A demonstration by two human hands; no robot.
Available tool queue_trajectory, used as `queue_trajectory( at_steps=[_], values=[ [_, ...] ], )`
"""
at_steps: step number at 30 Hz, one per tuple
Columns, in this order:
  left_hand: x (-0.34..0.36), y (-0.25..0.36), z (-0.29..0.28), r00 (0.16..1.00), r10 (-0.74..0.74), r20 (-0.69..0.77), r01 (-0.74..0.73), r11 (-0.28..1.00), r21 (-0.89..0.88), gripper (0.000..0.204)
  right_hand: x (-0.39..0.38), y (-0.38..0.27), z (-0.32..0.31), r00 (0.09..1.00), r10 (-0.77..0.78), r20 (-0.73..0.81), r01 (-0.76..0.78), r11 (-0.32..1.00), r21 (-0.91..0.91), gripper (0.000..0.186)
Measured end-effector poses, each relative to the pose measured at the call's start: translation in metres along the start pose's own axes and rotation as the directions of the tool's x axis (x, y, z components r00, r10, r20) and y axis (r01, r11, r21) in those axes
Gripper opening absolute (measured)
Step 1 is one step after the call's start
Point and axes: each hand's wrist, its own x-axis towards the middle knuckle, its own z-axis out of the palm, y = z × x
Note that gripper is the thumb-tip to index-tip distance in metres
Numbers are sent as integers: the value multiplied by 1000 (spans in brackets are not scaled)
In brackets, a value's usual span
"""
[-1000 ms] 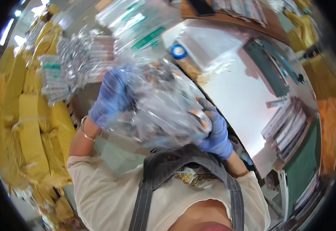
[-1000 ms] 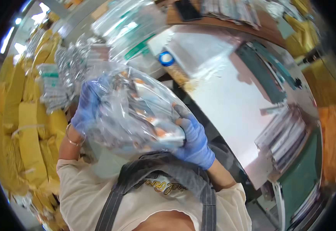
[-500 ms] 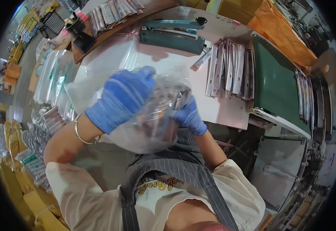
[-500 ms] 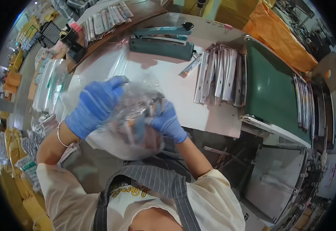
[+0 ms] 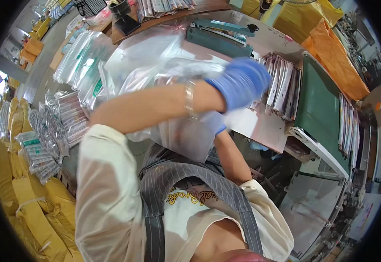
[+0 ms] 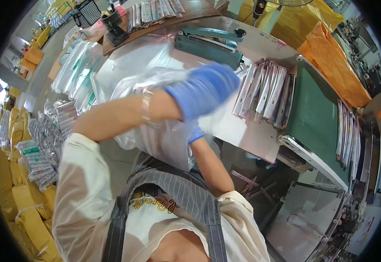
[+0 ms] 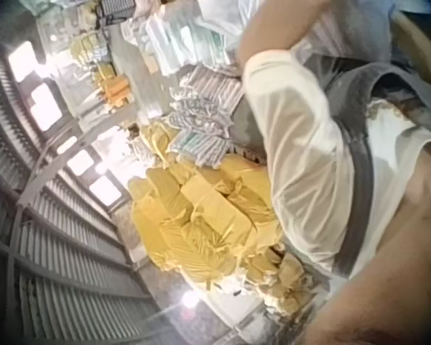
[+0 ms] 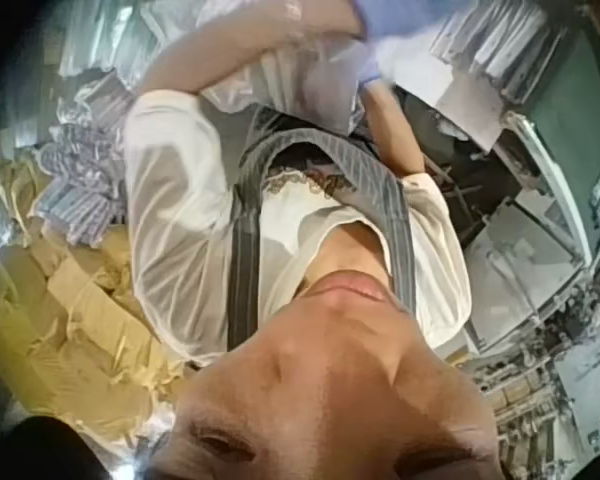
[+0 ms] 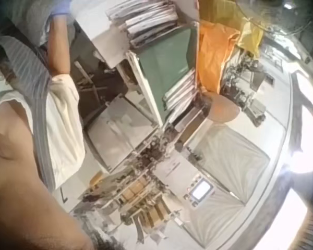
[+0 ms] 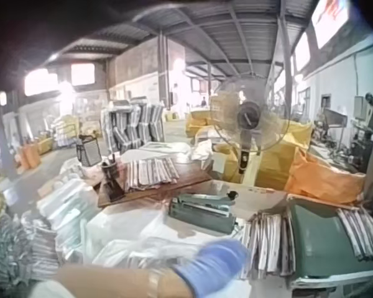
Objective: Placing stacks of paper items into plastic bags and sealing them at a warehouse workstation.
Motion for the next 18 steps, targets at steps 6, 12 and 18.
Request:
queue_trajectory(
  at_steps=[6,12,18],
  values=[
    [-16,144,80,989,149,-11,-148,964,-219,7,50,-8,-43,969,247,-6,-97,403,910,28],
    [-188,34,27,672,-730,-127,373,482,-793,43,83,58,-79,960,239,-147,242,-443,863,26],
    [-247,20,76,454,-890,-38,769,413,-488,29,143,79,-71,875,396,-280,447,-437,781,24]
  ],
)
